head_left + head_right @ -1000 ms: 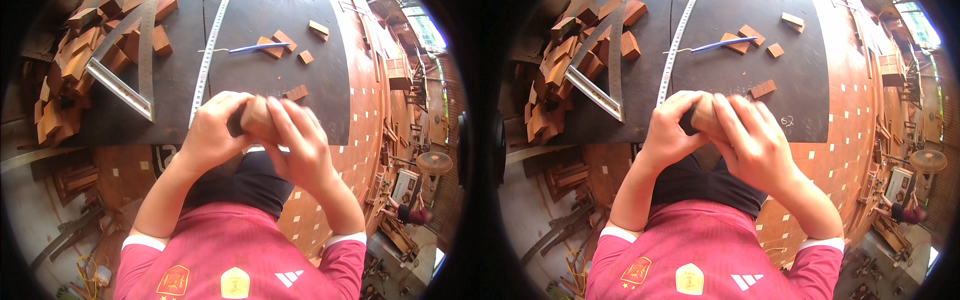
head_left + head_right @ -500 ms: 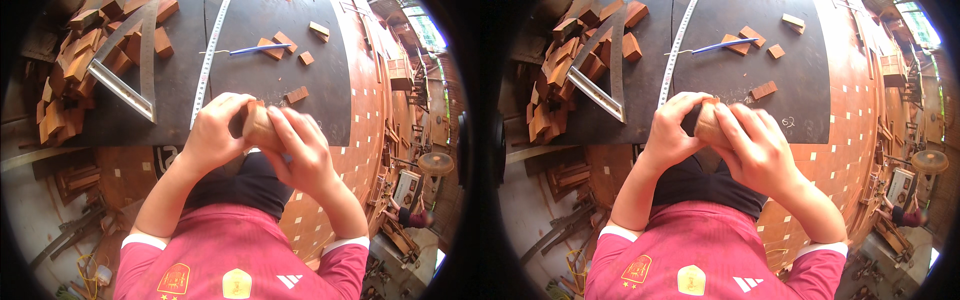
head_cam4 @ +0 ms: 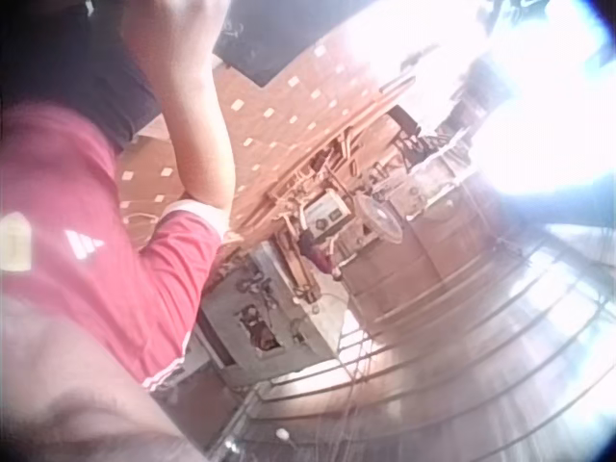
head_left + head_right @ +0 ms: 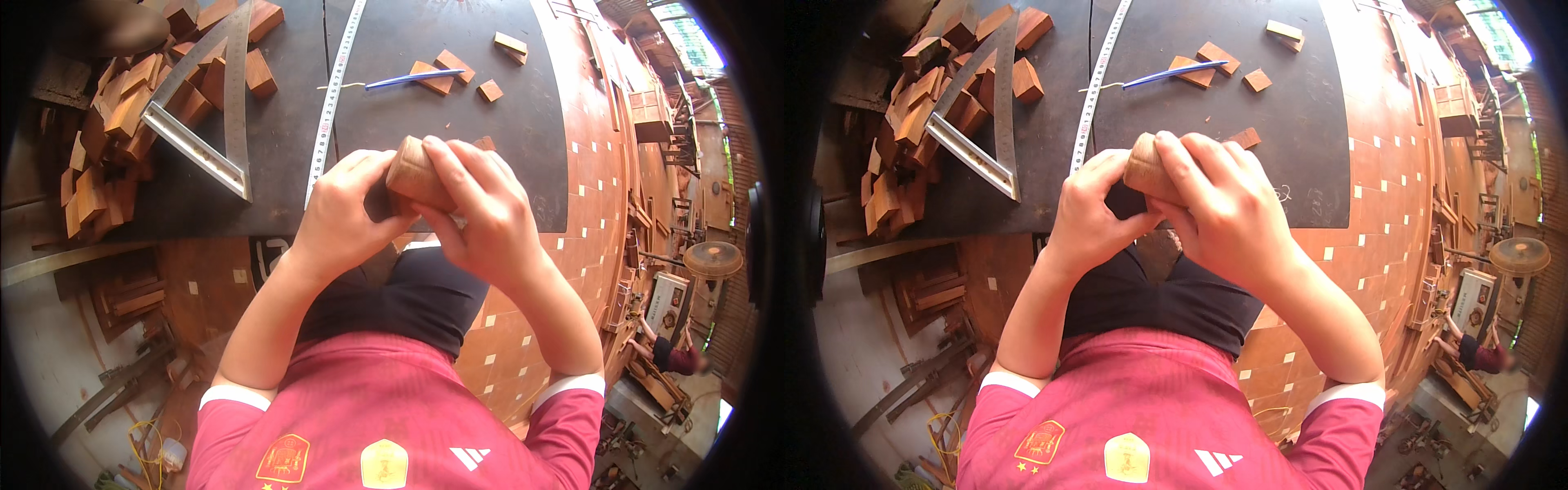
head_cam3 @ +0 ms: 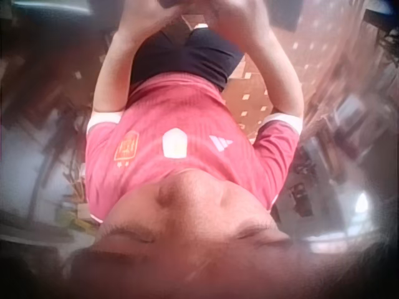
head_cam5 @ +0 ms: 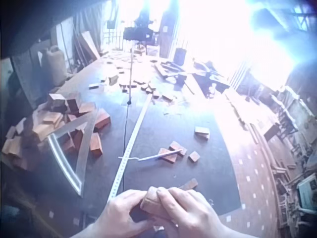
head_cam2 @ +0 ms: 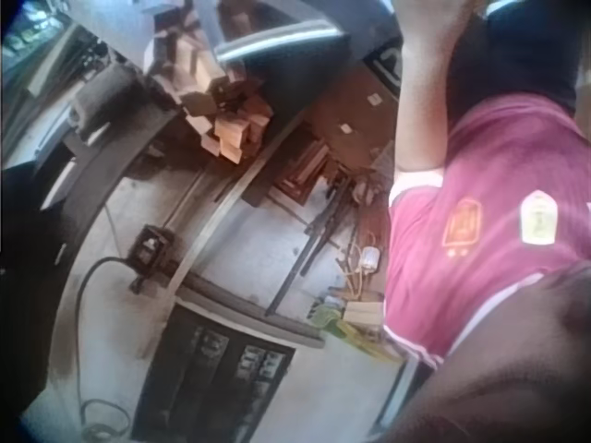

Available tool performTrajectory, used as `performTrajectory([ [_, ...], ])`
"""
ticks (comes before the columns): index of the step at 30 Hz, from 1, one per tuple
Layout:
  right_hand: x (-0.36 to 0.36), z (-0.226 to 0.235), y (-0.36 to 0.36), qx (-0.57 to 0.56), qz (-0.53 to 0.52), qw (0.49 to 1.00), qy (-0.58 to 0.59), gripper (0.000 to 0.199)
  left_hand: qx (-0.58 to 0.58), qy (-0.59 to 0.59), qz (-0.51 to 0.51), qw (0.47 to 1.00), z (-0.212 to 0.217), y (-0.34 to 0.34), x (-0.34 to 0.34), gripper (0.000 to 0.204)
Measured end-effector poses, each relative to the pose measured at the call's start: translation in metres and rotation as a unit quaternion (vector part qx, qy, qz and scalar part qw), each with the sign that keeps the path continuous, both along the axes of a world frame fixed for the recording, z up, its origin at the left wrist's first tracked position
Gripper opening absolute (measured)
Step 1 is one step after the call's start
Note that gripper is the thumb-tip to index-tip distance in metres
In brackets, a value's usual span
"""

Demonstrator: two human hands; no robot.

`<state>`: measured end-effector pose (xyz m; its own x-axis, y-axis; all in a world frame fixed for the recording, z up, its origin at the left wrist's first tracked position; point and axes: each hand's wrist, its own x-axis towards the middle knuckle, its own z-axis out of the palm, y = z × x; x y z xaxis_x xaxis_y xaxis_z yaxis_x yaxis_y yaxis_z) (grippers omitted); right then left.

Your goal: The person repeatedly rubs small rectangular wooden blocks with a cylindrical sanding tool on a workbench. They handle the blocks one at a time, rotating them to sand different faces, and place finished pieces back on the table.

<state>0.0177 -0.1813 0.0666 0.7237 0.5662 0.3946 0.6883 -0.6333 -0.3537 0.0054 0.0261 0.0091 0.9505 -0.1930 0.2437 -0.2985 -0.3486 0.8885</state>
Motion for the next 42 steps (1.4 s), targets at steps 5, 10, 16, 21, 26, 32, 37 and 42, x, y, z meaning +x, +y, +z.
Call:
performTrajectory([
  [5,-0.029,0.000,-0.008,0.004,0.025,1.000,0.019,0.067,-0.003,-0.037,0.011,0.999,-0.013,-0.002,0.002,0.052],
  [10,0.001,0.001,-0.001,-0.008,0.015,1.000,-0.010,0.067,0.001,-0.016,0.004,1.000,-0.002,-0.001,0.000,0.052],
  [16,-0.034,0.003,-0.011,-0.011,0.019,0.999,0.041,0.067,0.002,-0.033,0.013,0.999,-0.011,-0.004,0.001,0.052],
  [21,-0.005,0.000,0.000,-0.009,0.002,1.000,0.009,0.070,0.004,-0.014,0.012,1.000,-0.005,-0.002,0.000,0.055],
  [26,-0.030,0.002,-0.007,0.005,0.010,0.999,0.050,0.066,0.010,-0.041,0.008,0.999,-0.005,-0.002,0.004,0.058],
  [32,-0.004,-0.002,0.003,0.003,-0.019,1.000,0.003,0.066,0.021,0.044,0.010,0.999,0.006,-0.001,0.000,0.055],
  [37,-0.042,0.001,-0.003,0.000,-0.011,0.999,0.043,0.069,-0.027,0.004,0.008,1.000,-0.009,-0.003,-0.002,0.058],
  [42,-0.008,0.001,0.004,0.020,-0.034,0.998,0.043,0.067,-0.008,0.056,0.009,0.998,0.006,-0.003,-0.003,0.053],
])
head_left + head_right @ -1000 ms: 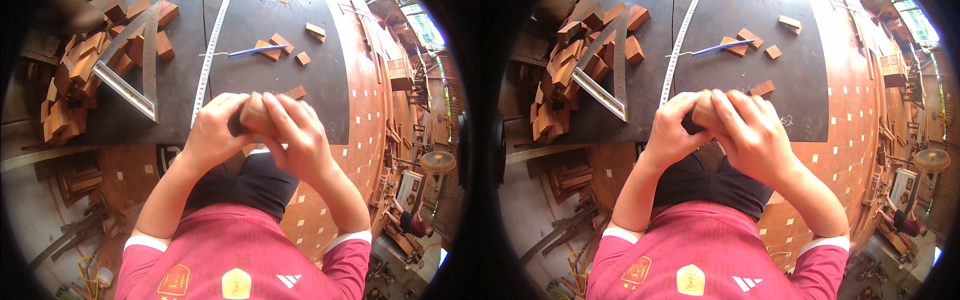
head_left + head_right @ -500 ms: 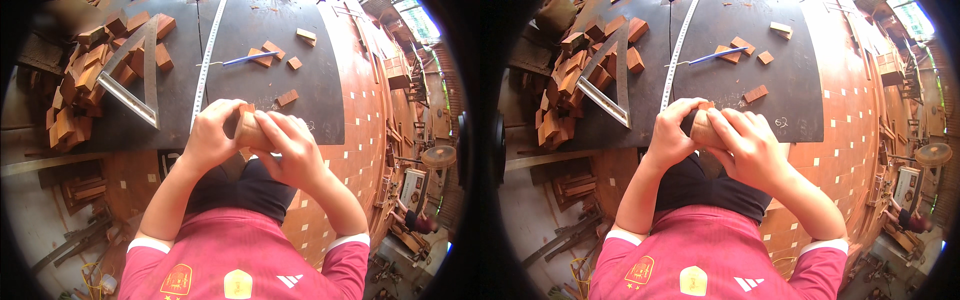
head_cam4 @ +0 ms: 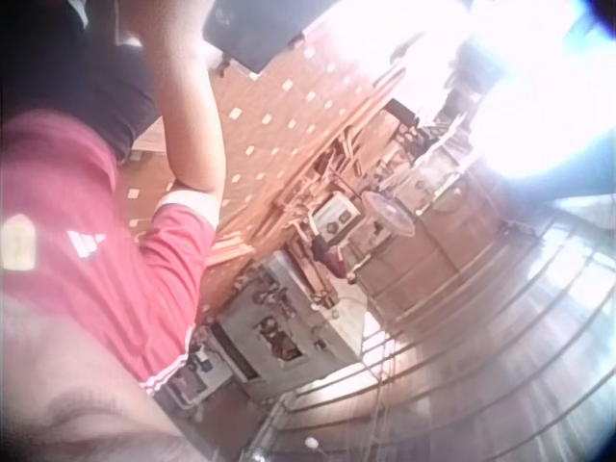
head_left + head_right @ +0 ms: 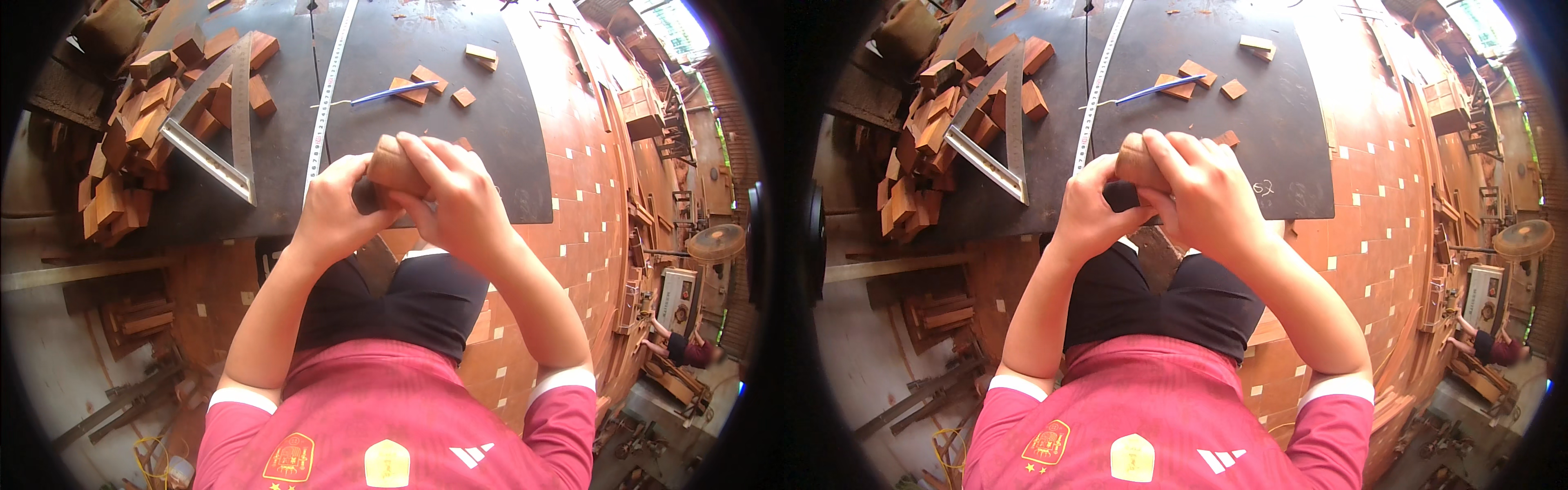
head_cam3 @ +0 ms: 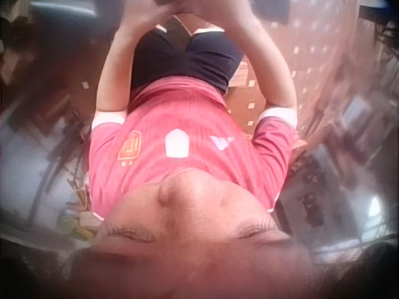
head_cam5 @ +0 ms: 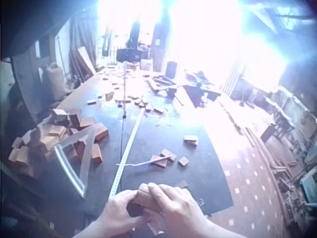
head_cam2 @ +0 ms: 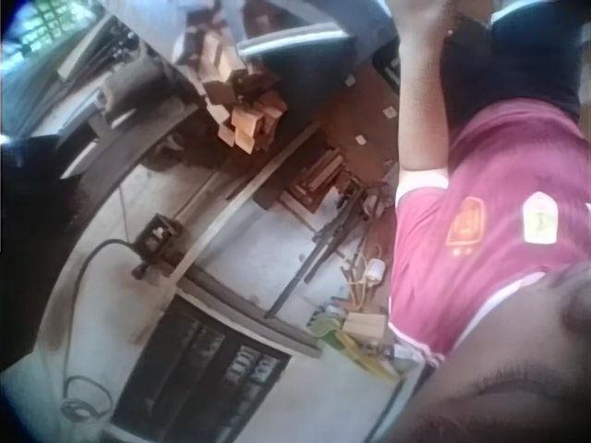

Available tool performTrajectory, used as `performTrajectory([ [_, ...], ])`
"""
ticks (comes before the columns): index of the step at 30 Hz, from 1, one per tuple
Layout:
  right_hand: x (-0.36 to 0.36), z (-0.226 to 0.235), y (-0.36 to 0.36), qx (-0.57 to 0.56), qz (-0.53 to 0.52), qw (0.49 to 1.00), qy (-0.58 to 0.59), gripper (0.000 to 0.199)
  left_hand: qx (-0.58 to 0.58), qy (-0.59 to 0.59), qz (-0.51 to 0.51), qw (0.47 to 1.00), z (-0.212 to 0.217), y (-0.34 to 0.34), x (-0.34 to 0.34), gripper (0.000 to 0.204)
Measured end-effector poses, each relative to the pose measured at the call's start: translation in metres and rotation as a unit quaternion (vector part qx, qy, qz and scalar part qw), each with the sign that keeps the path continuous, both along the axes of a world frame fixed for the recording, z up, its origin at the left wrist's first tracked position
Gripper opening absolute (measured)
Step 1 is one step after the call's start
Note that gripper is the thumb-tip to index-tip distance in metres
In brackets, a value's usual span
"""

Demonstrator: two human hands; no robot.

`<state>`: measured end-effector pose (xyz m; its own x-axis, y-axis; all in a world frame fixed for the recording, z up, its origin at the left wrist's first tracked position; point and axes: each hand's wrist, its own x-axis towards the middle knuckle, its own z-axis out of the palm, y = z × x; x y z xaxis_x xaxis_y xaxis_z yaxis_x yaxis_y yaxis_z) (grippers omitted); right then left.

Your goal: The person repeatedly rubs small rectangular wooden blocks with a cylindrical sanding tool on a workbench. They handle the blocks one at a time, rotating them to sand different faces, and place finished pieces back on the table.

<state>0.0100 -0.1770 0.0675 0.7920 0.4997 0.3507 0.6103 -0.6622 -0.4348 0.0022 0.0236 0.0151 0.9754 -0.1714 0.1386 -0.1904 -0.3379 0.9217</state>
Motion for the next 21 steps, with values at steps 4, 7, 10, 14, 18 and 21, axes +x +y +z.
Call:
performTrajectory([
  [4,-0.017,-0.001,-0.003,-0.012,0.018,0.999,-0.031,0.065,-0.028,-0.003,-0.010,1.000,-0.011,0.002,0.000,0.056],
  [7,-0.037,0.005,-0.007,-0.008,0.013,1.000,0.016,0.067,-0.036,-0.032,-0.008,0.999,-0.018,0.000,-0.003,0.057],
  [10,-0.015,-0.001,-0.005,-0.006,0.013,1.000,-0.015,0.069,-0.022,-0.016,-0.008,1.000,-0.012,-0.001,-0.003,0.058],
  [14,-0.009,0.001,0.000,-0.014,0.008,1.000,-0.015,0.068,-0.014,-0.010,-0.003,1.000,-0.003,-0.001,-0.005,0.059],
  [18,-0.035,0.007,-0.010,-0.030,0.018,0.999,0.022,0.069,-0.040,-0.042,-0.003,0.998,-0.018,-0.001,-0.003,0.056],
  [21,-0.013,-0.001,-0.005,-0.007,0.003,1.000,-0.003,0.068,-0.023,-0.015,0.003,1.000,-0.013,-0.002,-0.005,0.057],
])
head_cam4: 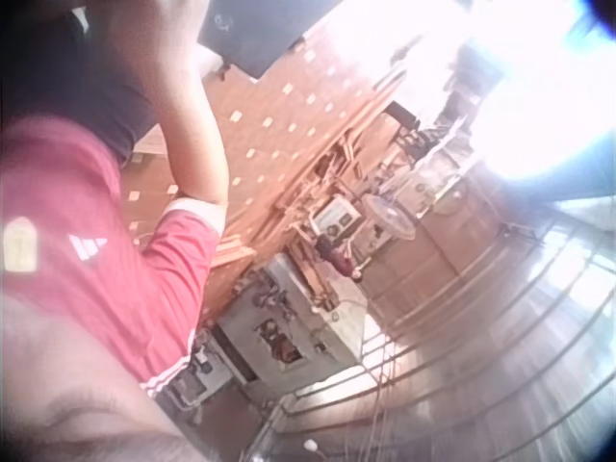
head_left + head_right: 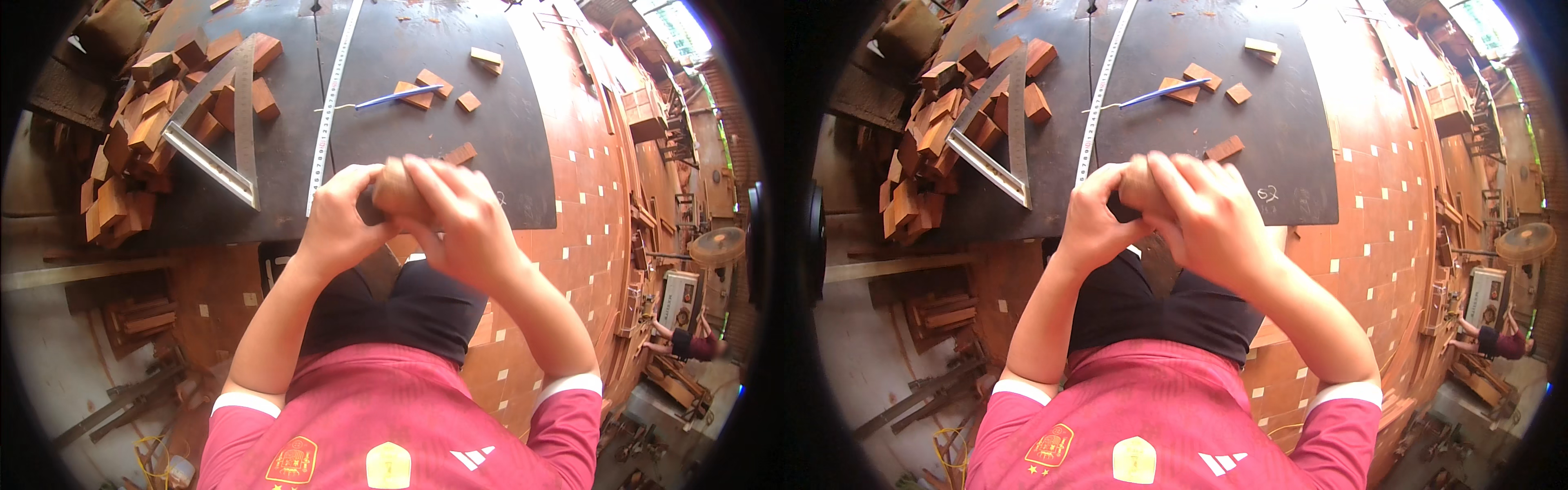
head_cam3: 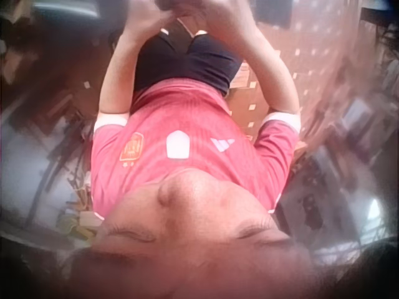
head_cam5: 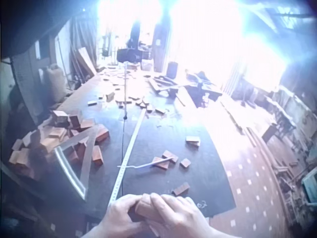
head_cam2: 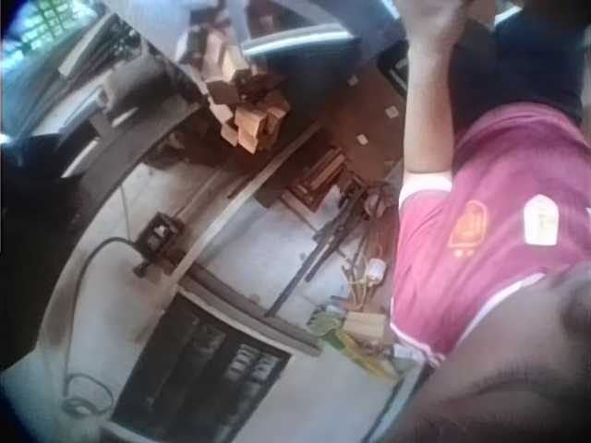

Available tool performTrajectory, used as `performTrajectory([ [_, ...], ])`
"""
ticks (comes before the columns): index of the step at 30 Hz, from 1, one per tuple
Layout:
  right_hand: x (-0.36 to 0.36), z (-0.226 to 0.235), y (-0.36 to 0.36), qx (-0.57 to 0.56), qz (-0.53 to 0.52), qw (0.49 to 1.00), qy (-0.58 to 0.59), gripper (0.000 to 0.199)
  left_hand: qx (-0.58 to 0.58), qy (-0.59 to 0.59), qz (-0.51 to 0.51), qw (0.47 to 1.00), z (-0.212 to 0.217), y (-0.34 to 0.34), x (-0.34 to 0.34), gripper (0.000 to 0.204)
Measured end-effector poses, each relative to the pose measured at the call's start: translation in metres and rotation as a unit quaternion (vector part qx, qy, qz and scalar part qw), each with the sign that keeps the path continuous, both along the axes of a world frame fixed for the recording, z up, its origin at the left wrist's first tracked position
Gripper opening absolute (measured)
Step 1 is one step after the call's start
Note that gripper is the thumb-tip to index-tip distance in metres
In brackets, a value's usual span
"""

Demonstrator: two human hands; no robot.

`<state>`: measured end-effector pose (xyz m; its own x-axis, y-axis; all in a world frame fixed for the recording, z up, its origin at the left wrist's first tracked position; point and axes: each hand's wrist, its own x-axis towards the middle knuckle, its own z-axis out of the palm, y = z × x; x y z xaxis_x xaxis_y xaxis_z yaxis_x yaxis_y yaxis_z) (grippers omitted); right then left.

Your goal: The person repeatedly rubs small rectangular wooden blocks with a cylindrical sanding tool on a workbench. They handle the blocks one at a time, rotating them to sand different faces, and place finished pieces back on the table.

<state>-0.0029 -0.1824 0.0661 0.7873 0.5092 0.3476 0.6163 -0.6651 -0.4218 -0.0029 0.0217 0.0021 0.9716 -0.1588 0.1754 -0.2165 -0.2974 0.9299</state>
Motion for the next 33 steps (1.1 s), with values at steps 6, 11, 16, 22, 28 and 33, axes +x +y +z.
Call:
performTrajectory([
  [6,0.021,0.006,-0.007,0.053,-0.062,0.996,0.019,0.058,0.016,-0.010,-0.001,1.000,0.007,-0.002,0.000,0.060],
  [11,-0.015,0.014,-0.066,0.113,-0.187,0.975,0.041,0.063,0.045,-0.035,0.016,0.998,-0.004,-0.003,-0.001,0.061],
  [16,-0.076,-0.010,-0.102,0.161,-0.253,0.952,0.062,0.064,0.068,-0.090,0.022,0.993,-0.004,-0.001,-0.004,0.064],
  [22,-0.135,-0.049,-0.115,0.299,-0.365,0.873,0.120,0.066,0.042,-0.185,0.013,0.982,0.013,0.004,0.006,0.071],
  [28,-0.141,-0.064,-0.113,0.315,-0.358,0.868,0.137,0.067,-0.078,0.003,-0.040,0.996,0.022,0.012,0.009,0.064],
  [33,-0.132,-0.062,-0.110,0.288,-0.336,0.889,0.118,0.068,-0.046,-0.046,-0.039,0.997,0.023,0.010,0.009,0.057],
])
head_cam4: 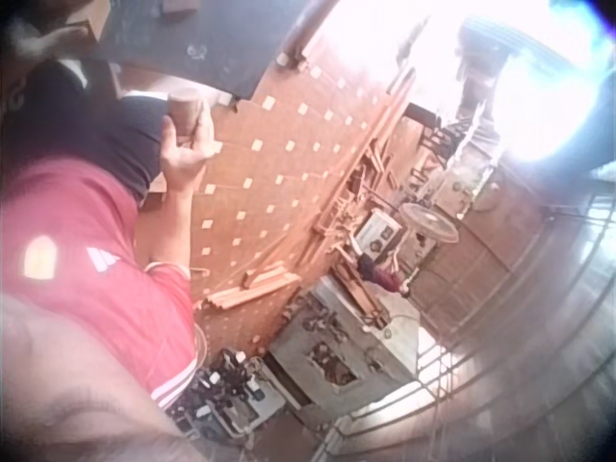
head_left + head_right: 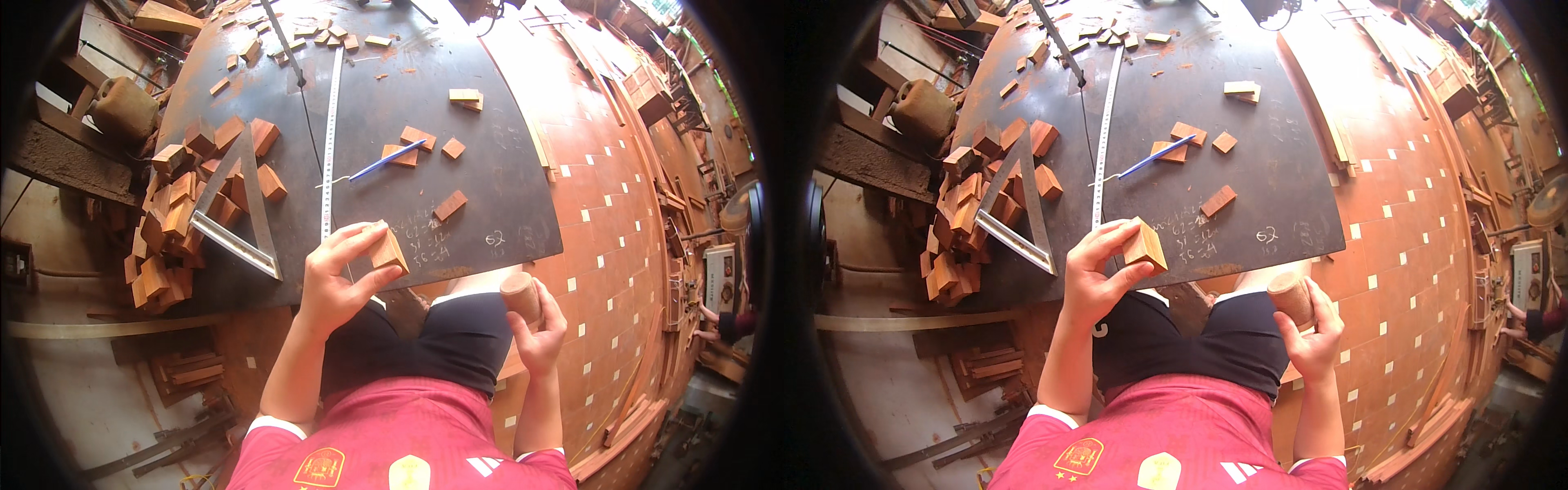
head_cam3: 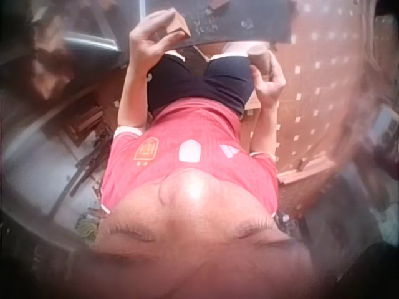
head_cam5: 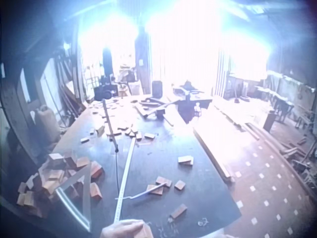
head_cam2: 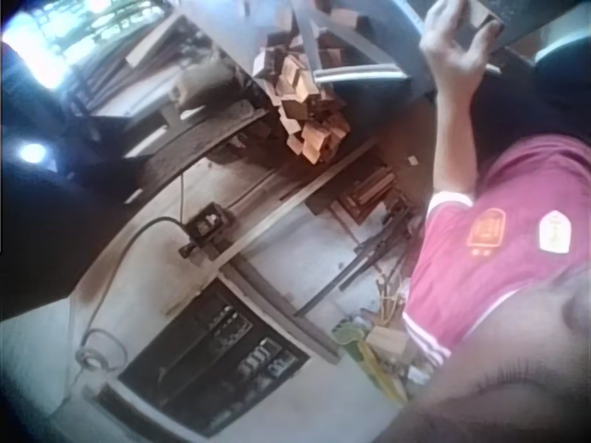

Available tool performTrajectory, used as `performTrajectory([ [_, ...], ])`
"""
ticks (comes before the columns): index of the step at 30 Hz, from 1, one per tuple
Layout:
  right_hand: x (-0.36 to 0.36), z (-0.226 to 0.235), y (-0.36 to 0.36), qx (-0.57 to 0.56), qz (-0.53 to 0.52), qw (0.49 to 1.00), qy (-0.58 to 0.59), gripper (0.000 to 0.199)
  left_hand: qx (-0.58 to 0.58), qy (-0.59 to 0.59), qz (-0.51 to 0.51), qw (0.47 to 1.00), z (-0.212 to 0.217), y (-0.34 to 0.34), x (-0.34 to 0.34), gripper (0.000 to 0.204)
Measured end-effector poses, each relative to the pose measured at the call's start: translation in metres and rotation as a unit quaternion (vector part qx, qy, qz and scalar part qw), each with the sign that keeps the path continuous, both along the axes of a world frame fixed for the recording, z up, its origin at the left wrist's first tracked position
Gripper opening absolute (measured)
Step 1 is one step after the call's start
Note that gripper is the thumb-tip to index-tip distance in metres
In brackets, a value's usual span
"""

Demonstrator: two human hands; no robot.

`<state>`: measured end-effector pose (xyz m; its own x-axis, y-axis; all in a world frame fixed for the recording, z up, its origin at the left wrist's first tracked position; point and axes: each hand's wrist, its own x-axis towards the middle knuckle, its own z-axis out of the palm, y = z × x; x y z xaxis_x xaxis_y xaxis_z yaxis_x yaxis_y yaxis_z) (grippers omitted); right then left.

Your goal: The person repeatedly rubs small rectangular wooden blocks with a cylindrical sanding tool on a workbench. They handle the blocks one at a time, rotating them to sand different faces, and place finished pieces back on the table.

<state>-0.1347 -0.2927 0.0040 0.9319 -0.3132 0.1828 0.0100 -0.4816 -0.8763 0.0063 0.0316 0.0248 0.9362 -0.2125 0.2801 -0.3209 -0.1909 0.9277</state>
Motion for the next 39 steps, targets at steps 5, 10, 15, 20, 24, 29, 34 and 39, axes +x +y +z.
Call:
performTrajectory([
  [5,0.008,0.001,0.003,-0.022,0.020,1.000,-0.004,0.067,0.039,0.030,0.053,0.997,-0.003,0.000,-0.003,0.079],
  [10,0.007,-0.002,0.010,-0.021,0.028,0.999,-0.005,0.066,0.227,-0.036,0.067,0.971,0.002,0.001,0.001,0.086],
  [15,-0.001,-0.003,0.012,-0.037,0.031,0.999,0.005,0.068,0.249,-0.017,0.037,0.968,0.006,0.000,0.000,0.076],
  [20,-0.009,-0.005,0.008,-0.036,0.020,0.999,0.006,0.068,0.280,-0.051,0.029,0.958,0.017,-0.011,0.000,0.079],
  [24,-0.011,-0.002,0.008,-0.031,0.011,0.999,0.011,0.067,0.301,-0.092,0.039,0.948,0.017,-0.018,0.003,0.079],
  [29,-0.010,-0.005,0.006,-0.034,0.007,0.999,0.007,0.066,0.315,-0.058,0.046,0.946,-0.002,-0.011,0.004,0.079],
  [34,-0.010,-0.005,0.009,-0.031,0.008,0.999,0.007,0.066,0.274,-0.053,0.050,0.959,0.005,-0.005,0.000,0.082],
  [39,0.000,-0.006,0.018,-0.027,0.031,0.999,-0.015,0.067,0.311,-0.058,0.023,0.948,0.001,-0.001,-0.002,0.083],
])
